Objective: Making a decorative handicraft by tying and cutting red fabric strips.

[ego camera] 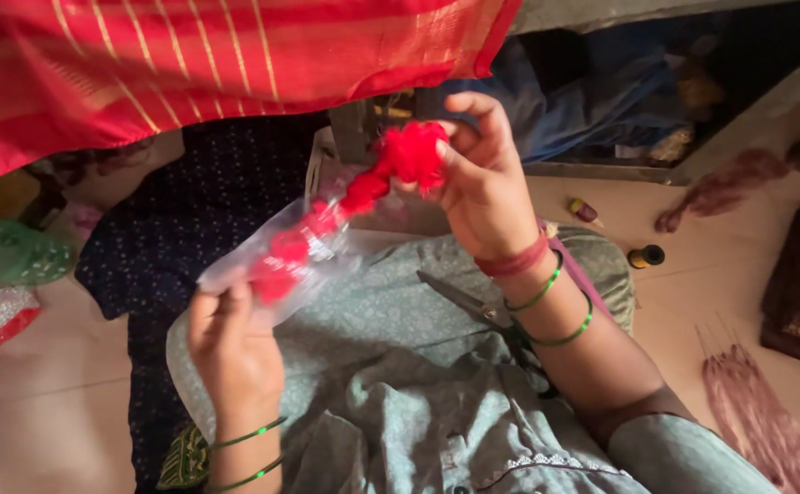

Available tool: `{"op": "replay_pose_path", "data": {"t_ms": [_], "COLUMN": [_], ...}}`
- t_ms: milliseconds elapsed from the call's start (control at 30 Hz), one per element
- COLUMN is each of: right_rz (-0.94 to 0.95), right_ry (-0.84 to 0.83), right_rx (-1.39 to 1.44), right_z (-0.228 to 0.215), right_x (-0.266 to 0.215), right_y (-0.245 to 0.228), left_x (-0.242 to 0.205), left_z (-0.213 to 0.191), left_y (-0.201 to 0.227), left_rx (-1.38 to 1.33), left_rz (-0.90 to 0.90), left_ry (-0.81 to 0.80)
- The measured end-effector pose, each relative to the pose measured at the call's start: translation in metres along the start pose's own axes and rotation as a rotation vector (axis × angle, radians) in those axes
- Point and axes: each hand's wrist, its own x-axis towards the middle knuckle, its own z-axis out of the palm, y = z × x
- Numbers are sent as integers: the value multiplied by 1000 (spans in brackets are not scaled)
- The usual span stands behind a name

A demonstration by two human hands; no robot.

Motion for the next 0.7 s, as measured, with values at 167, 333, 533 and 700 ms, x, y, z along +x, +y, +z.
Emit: {"op": "replay_pose_path", "data": {"t_ms": [167,333,533,700], "right_rz": [25,5,104,-61], "right_ry": [-11,-20,-133,-440], "right_rx": [44,44,-164,-1055], "right_z": [1,-3,27,57], "right_x": [5,1,-34,-51], "right_y": [-3,-6,8,-4], "left_x": [13,22,6,-11], "left_z": [-54,-81,14,27], "left_y": [-9,1,13,-34], "left_rx": [-188,-573,181,282], "left_rz": [52,45,270,-210], "left_ry": [6,-117,-549,-521]}}
